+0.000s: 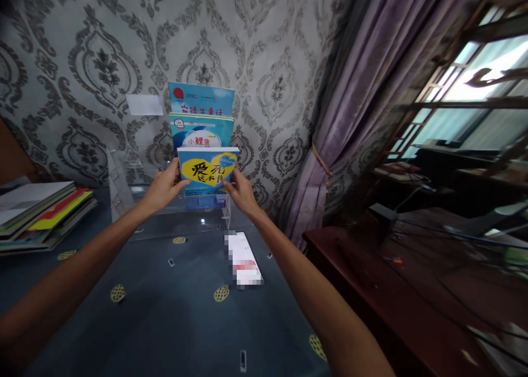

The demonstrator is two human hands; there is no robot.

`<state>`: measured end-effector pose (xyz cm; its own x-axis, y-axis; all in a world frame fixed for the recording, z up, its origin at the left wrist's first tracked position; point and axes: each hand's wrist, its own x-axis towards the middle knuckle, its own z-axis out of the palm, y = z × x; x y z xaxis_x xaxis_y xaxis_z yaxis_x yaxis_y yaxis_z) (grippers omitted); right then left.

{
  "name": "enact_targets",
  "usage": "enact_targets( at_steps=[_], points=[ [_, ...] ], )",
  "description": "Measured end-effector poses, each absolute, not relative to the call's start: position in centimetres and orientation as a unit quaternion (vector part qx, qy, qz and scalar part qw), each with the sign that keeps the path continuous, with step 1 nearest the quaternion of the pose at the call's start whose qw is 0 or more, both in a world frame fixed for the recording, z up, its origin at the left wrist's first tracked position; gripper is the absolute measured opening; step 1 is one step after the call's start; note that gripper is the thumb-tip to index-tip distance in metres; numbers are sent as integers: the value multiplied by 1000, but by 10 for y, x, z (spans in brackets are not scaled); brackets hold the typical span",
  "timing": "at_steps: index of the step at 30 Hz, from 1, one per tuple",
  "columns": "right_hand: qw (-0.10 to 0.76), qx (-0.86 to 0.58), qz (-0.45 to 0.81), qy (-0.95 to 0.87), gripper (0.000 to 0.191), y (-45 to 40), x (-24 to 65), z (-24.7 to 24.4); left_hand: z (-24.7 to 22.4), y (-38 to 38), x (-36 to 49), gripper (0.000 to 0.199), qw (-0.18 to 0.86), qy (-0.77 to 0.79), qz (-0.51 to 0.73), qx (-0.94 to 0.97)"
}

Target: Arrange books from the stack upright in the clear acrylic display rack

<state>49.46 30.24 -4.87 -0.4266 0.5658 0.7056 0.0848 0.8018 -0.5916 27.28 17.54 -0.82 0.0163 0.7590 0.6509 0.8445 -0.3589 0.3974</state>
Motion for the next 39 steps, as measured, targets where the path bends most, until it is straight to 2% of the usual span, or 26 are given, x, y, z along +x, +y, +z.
enact_targets(
  at_steps=[5,11,17,26,33,39],
  points=[
    [498,-243,223,-802,29,309,495,-56,-13,179,278,49,99,-590,-393,-699],
    [506,-289,178,-793,24,315,497,-64,-13,177,288,37,144,-700,-225,-663],
    [494,-293,165,-801,31,310,498,-75,-15,172,294,40,175,-746,-126,-630],
    [502,-309,139,-795,46,313,492,-71,-14,172,299,39,150,-770,-121,-608],
    [496,-320,127,-797,39,309,483,-64,-12,170,304,35,128,-768,-130,-614],
    [499,-336,113,-791,32,311,484,-67,-11,174,306,40,127,-760,-143,-621]
  ],
)
